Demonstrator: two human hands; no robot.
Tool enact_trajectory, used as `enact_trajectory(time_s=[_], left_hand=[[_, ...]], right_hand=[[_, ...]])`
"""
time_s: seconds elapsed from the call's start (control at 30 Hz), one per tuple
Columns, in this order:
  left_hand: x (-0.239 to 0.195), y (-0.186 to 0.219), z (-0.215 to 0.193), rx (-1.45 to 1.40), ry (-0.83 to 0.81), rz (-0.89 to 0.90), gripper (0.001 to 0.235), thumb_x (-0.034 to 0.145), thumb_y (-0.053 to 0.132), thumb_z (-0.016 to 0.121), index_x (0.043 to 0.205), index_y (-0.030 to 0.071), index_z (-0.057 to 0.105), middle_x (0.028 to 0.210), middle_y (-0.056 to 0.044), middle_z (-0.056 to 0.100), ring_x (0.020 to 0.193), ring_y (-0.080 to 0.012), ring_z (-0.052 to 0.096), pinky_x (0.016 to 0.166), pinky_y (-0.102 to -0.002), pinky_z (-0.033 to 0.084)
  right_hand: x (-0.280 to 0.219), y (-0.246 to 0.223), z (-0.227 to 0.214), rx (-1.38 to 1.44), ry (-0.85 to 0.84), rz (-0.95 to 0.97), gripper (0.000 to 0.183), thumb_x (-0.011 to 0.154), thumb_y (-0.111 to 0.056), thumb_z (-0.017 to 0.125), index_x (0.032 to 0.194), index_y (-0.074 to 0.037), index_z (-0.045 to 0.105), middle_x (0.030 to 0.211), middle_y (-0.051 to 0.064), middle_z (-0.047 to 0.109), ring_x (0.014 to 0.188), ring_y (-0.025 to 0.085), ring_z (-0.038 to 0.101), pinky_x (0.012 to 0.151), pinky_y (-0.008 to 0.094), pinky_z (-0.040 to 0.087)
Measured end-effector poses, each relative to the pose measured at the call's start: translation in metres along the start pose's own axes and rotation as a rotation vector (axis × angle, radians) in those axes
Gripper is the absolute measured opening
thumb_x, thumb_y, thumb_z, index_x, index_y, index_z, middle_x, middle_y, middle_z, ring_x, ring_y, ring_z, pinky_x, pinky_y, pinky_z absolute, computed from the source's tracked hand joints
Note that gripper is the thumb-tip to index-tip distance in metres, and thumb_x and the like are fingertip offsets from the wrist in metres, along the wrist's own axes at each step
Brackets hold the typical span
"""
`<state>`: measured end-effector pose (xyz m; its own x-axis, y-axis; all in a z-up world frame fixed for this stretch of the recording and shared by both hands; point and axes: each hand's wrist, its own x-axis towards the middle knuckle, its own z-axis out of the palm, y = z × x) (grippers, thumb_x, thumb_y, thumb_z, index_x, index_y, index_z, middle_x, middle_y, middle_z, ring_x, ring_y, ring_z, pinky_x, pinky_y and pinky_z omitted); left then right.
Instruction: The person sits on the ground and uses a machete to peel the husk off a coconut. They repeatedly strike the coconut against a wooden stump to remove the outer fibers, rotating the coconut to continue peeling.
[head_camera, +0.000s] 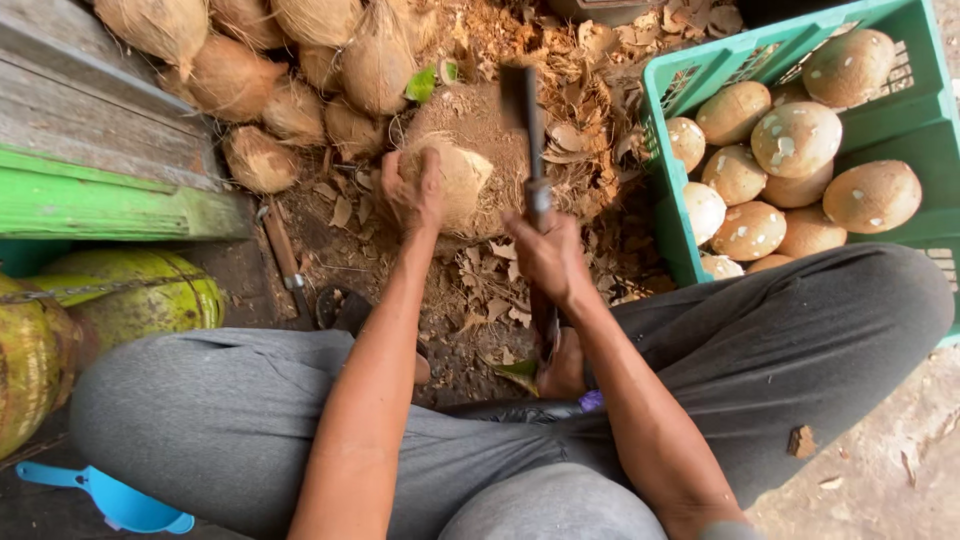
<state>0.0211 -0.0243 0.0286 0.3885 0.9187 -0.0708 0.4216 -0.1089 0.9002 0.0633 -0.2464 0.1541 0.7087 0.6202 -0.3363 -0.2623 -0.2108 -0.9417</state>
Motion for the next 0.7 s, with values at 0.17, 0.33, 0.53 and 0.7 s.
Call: enact_trajectory(time_s=[0.17,0.33,0.53,0.7], left_hand=[[-0.002,-0.012,-0.001,0.265,-0.045,-0.149,0.051,0.08,0.062,0.062,0.107,0.019,0.061,0.106,-0.008,0.052,0.095,-0.025,0.055,0.081,-0.047,0.049],[-0.004,0.003,-0.014,0.263,0.135,0.155,0.059,0.074,0.064,0.069,0.113,0.019,0.066,0.108,-0.009,0.057,0.104,-0.0259,0.057,0.092,-0.054,0.045],[-0.014,0.025,-0.055,-0.134,-0.184,-0.033,0.07,0.068,0.061,0.077,0.118,0.014,0.06,0.116,-0.01,0.064,0.11,-0.0261,0.062,0.095,-0.052,0.051],[-0.006,-0.005,-0.036,-0.227,-0.125,0.194,0.072,0.072,0.048,0.077,0.131,0.012,0.058,0.118,-0.009,0.059,0.108,-0.0252,0.056,0.09,-0.053,0.049]], right_hand=[[0.011,-0.011,-0.003,0.358,0.135,-0.358,0.033,0.106,-0.018,0.066,0.077,-0.014,0.051,0.058,0.0,0.05,0.042,0.01,0.044,0.037,0.027,0.037],[0.021,0.068,0.033,-0.135,-0.074,0.364,0.023,0.096,-0.024,0.065,0.074,-0.017,0.063,0.048,0.003,0.05,0.034,0.013,0.04,0.032,0.03,0.035],[0.025,0.116,0.027,-0.407,-0.093,0.206,0.049,0.098,-0.049,0.062,0.068,-0.013,0.049,0.053,-0.001,0.046,0.038,0.013,0.038,0.034,0.034,0.034],[0.013,0.117,0.03,-0.426,-0.059,0.134,0.044,0.1,-0.049,0.059,0.07,-0.017,0.051,0.056,-0.002,0.045,0.041,0.011,0.037,0.036,0.032,0.037]])
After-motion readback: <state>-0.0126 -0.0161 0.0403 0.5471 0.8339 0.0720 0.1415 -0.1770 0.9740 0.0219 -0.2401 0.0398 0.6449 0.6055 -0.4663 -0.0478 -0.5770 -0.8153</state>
